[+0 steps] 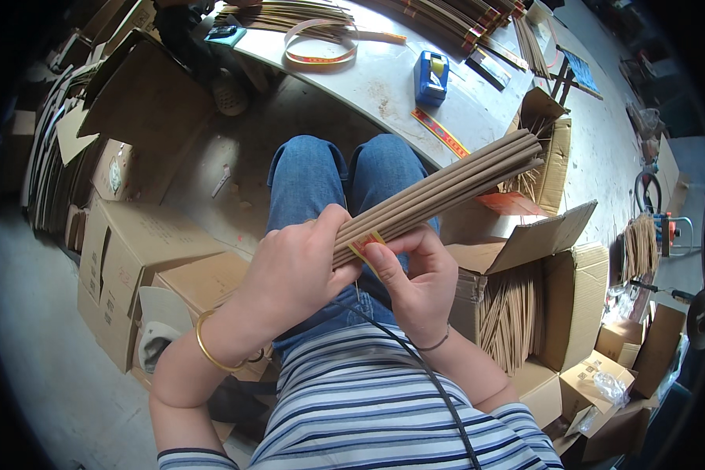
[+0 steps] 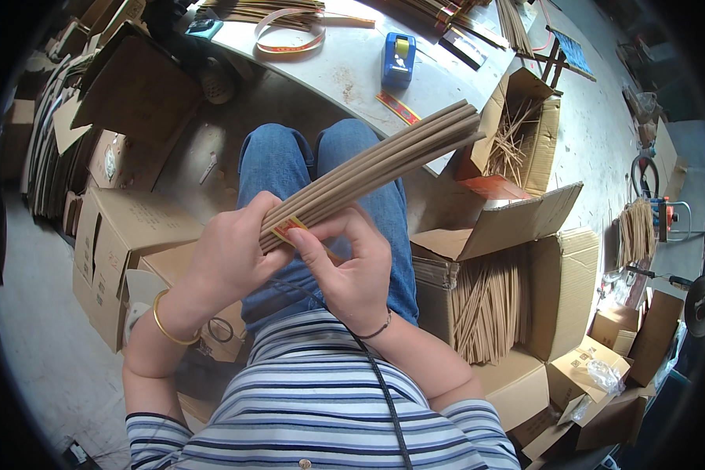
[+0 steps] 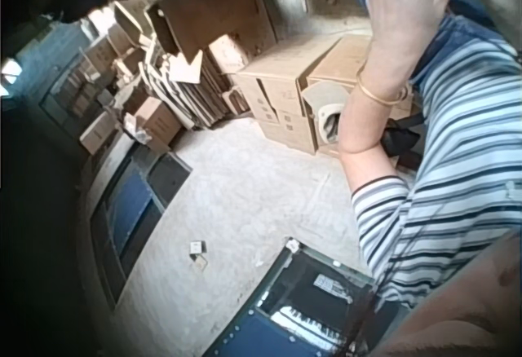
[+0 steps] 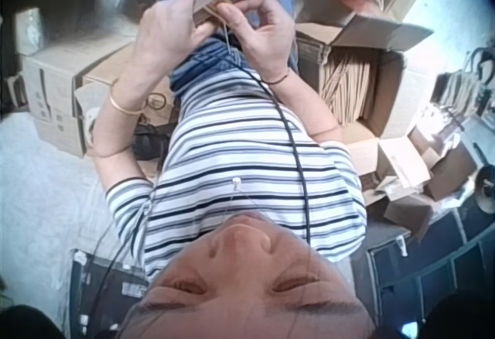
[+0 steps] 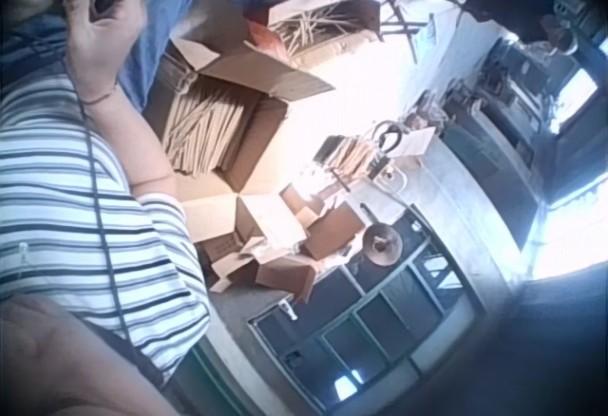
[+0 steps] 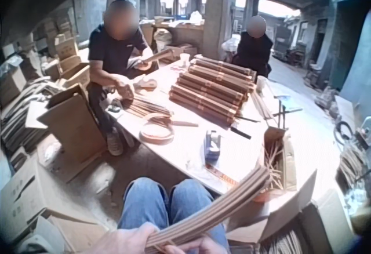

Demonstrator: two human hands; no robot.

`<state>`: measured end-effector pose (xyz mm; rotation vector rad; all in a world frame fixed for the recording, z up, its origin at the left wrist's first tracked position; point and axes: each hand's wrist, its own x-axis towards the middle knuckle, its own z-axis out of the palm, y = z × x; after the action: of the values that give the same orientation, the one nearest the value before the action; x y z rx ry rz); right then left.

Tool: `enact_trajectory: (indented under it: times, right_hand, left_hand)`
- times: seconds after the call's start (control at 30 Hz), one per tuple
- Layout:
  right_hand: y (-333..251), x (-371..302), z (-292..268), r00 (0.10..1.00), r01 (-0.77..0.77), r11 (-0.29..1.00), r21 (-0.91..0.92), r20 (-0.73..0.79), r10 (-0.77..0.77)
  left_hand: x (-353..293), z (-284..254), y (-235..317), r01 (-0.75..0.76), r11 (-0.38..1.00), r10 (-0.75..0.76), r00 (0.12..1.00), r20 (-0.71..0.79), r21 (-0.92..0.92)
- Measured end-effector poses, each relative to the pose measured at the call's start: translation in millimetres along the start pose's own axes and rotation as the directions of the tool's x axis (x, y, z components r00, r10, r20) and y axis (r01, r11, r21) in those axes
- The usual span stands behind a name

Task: The person gathers thin wooden sticks, aligns them into a bundle, and wraps a red and yellow paper band around the middle to secure them. The person repeats this process with multiple bundles, placing finished bundles on a nearby table.

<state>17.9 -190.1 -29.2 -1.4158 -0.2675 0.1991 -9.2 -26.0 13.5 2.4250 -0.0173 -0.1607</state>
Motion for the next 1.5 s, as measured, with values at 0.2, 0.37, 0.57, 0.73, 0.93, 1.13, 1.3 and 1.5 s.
enact_trajectory:
  times: [0.2, 0.37, 0.57, 0.73, 0.93, 1.13, 1.3, 1.5]
  right_hand:
    - [-1.5, 0.2, -0.4, 0.999, -0.036, 0.999, 0.031, 0.012, 0.035]
    - [-1.8, -1.2, 1.1, 0.998, -0.056, 0.997, 0.055, 0.013, 0.055]
    - [-1.9, -6.7, 3.9, 0.996, -0.092, 0.987, 0.130, -0.006, 0.093]
    - [-2.2, -7.9, 4.0, 0.995, -0.100, 0.985, 0.139, 0.003, 0.101]
    - [0.4, -5.4, -1.8, 0.994, -0.083, 0.990, 0.112, 0.076, 0.075]
    - [2.5, -1.2, -6.1, 0.987, -0.102, 0.987, 0.120, 0.139, 0.085]
    - [-0.4, -2.6, -9.0, 0.982, -0.114, 0.989, 0.095, 0.162, 0.097]
    - [7.8, 5.0, -10.2, 0.958, 0.231, 0.838, -0.494, -0.033, -0.284]
  left_hand:
    - [-1.0, -1.9, 0.7, -0.021, 0.999, 0.021, 1.000, 0.006, 0.042]
    - [-1.8, -3.6, 1.7, -0.024, 0.998, 0.024, 1.000, 0.004, 0.054]
    - [-2.4, -12.7, 12.0, -0.053, 0.998, 0.054, 0.998, 0.024, -0.031]
    - [-2.2, -10.3, 5.4, -0.086, 0.995, 0.084, 0.996, -0.030, -0.057]
    - [2.0, -16.5, 4.9, -0.026, 0.997, 0.027, 1.000, 0.008, -0.074]
    - [5.1, -36.4, 13.6, 0.092, 0.970, -0.036, 0.970, 0.241, -0.225]
    - [3.9, -42.3, 19.0, 0.160, 0.951, -0.060, 0.935, 0.351, -0.263]
    - [-1.1, -44.1, 32.0, 0.043, 0.958, 0.058, 0.940, 0.337, -0.285]
